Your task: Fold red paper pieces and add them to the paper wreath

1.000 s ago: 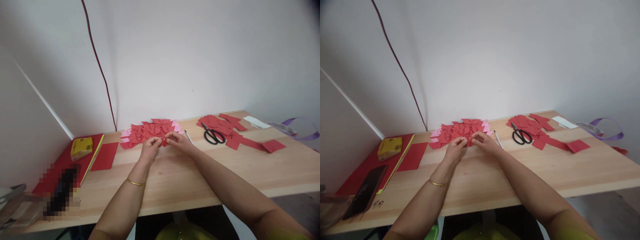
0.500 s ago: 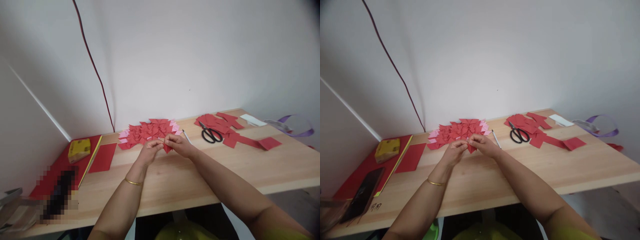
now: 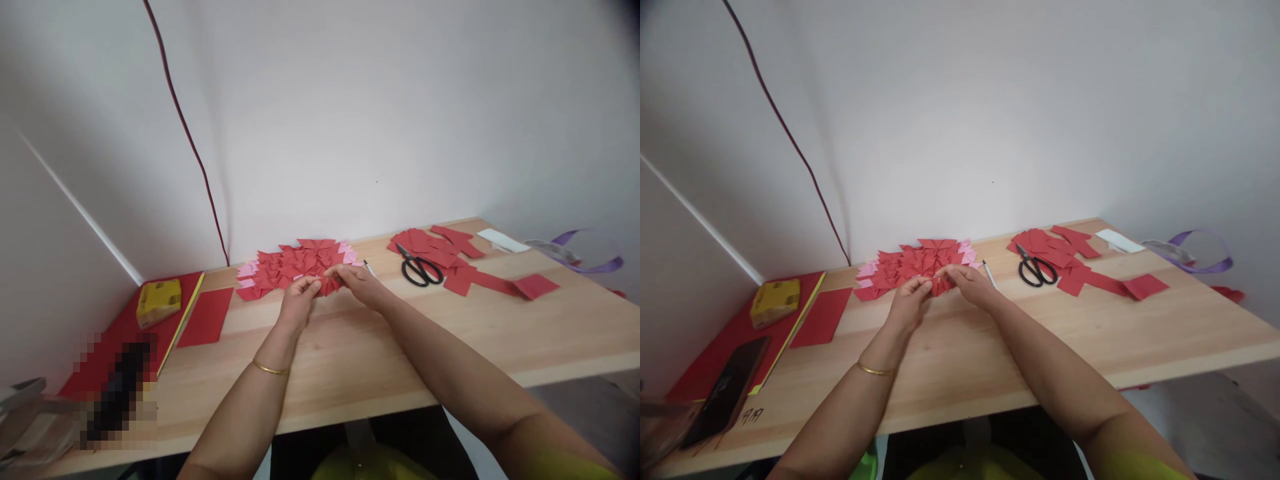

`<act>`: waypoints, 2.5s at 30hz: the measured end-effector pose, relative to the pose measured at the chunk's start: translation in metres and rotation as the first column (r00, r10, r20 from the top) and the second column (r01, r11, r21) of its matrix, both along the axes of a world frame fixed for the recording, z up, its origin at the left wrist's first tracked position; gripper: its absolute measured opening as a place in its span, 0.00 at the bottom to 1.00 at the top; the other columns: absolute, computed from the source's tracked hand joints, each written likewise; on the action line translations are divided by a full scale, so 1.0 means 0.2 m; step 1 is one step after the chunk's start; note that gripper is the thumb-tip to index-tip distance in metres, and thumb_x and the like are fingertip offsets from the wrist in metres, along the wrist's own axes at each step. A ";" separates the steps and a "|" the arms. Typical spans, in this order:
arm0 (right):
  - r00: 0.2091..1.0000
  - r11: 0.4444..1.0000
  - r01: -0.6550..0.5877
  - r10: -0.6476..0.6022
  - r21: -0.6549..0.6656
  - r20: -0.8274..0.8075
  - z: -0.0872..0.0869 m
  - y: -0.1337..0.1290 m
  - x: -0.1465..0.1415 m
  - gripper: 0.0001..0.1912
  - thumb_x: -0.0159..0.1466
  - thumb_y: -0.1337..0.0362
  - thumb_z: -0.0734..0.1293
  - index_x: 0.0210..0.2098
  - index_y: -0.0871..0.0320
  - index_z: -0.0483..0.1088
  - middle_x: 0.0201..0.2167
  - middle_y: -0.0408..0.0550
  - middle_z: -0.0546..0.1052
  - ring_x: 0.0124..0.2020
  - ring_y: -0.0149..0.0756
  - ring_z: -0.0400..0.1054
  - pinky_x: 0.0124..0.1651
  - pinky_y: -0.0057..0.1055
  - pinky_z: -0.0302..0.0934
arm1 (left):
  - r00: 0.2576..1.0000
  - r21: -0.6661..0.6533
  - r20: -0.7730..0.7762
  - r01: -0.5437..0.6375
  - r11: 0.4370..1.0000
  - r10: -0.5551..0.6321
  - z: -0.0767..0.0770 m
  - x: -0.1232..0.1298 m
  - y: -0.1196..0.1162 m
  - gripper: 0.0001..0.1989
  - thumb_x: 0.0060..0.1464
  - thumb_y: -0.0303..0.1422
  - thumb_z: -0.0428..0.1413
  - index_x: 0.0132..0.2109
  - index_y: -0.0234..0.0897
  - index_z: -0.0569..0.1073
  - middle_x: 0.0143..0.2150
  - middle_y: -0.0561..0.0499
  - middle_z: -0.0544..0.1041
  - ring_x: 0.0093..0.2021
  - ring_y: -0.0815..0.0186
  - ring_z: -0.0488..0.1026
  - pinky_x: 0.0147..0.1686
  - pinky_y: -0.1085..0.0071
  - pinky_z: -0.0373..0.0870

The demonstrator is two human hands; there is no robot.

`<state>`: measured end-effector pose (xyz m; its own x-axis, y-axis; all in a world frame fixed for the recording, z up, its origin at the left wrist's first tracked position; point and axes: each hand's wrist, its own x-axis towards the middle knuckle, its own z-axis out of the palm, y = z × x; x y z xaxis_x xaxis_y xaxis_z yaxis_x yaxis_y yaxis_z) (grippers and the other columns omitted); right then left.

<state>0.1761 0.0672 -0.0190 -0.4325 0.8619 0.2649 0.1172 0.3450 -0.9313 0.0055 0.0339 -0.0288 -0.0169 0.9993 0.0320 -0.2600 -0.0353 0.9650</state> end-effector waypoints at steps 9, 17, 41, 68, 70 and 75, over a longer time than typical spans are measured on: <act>0.994 0.993 0.017 -0.030 0.119 0.106 -0.01 0.00 -0.01 0.12 0.62 0.57 0.62 0.29 0.59 0.67 0.24 0.42 0.68 0.26 0.29 0.61 0.31 0.26 0.56 | 0.999 -0.028 0.022 -0.044 0.999 0.044 0.02 -0.03 0.01 0.15 0.42 0.38 0.64 0.36 0.34 0.75 0.31 0.52 0.75 0.31 0.71 0.70 0.36 0.72 0.66; 0.990 0.959 -0.069 0.032 0.275 0.136 -0.01 -0.05 -0.04 0.10 0.63 0.60 0.61 0.31 0.59 0.70 0.26 0.45 0.72 0.27 0.29 0.63 0.31 0.26 0.56 | 0.956 0.146 -0.294 0.031 0.989 0.013 0.06 -0.01 -0.01 0.10 0.46 0.38 0.61 0.27 0.34 0.74 0.27 0.51 0.74 0.30 0.69 0.68 0.35 0.71 0.65; 0.994 0.998 -0.031 0.036 0.050 -0.101 -0.01 -0.01 -0.01 0.11 0.62 0.56 0.63 0.36 0.57 0.71 0.31 0.45 0.72 0.33 0.31 0.66 0.41 0.31 0.61 | 0.834 -0.315 0.522 0.383 0.868 -0.178 0.04 -0.04 -0.01 0.08 0.45 0.27 0.62 0.34 0.32 0.73 0.29 0.50 0.76 0.26 0.73 0.72 0.30 0.76 0.69; 0.990 0.968 -0.074 0.043 -0.241 -0.131 -0.02 -0.02 -0.04 0.17 0.53 0.55 0.70 0.27 0.56 0.58 0.20 0.36 0.64 0.23 0.27 0.57 0.28 0.26 0.50 | 0.987 -0.110 0.159 0.051 0.993 -0.033 0.01 0.02 -0.02 0.15 0.36 0.30 0.66 0.30 0.33 0.68 0.21 0.56 0.72 0.23 0.72 0.69 0.29 0.74 0.66; 0.974 0.952 -0.096 0.030 -0.291 -0.222 -0.02 -0.02 -0.04 0.18 0.52 0.56 0.71 0.27 0.56 0.57 0.19 0.35 0.64 0.22 0.26 0.57 0.27 0.26 0.50 | 0.987 -0.108 0.161 0.044 0.993 -0.027 0.02 0.02 -0.01 0.15 0.35 0.31 0.66 0.30 0.34 0.68 0.21 0.56 0.71 0.22 0.73 0.69 0.29 0.74 0.66; 0.953 0.945 -0.056 -0.046 -0.321 -0.301 -0.01 -0.01 -0.02 0.14 0.52 0.58 0.70 0.27 0.57 0.60 0.17 0.34 0.64 0.20 0.25 0.56 0.26 0.26 0.48 | 0.988 -0.099 0.158 0.015 0.995 0.000 0.02 0.01 -0.01 0.15 0.35 0.30 0.66 0.29 0.33 0.68 0.21 0.57 0.71 0.22 0.74 0.68 0.27 0.76 0.65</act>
<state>0.1714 0.0661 -0.0201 -0.3807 0.9202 0.0912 -0.1863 0.0202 -0.9823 0.0068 0.0329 -0.0239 -0.0063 0.9975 -0.0701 -0.4087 0.0614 0.9106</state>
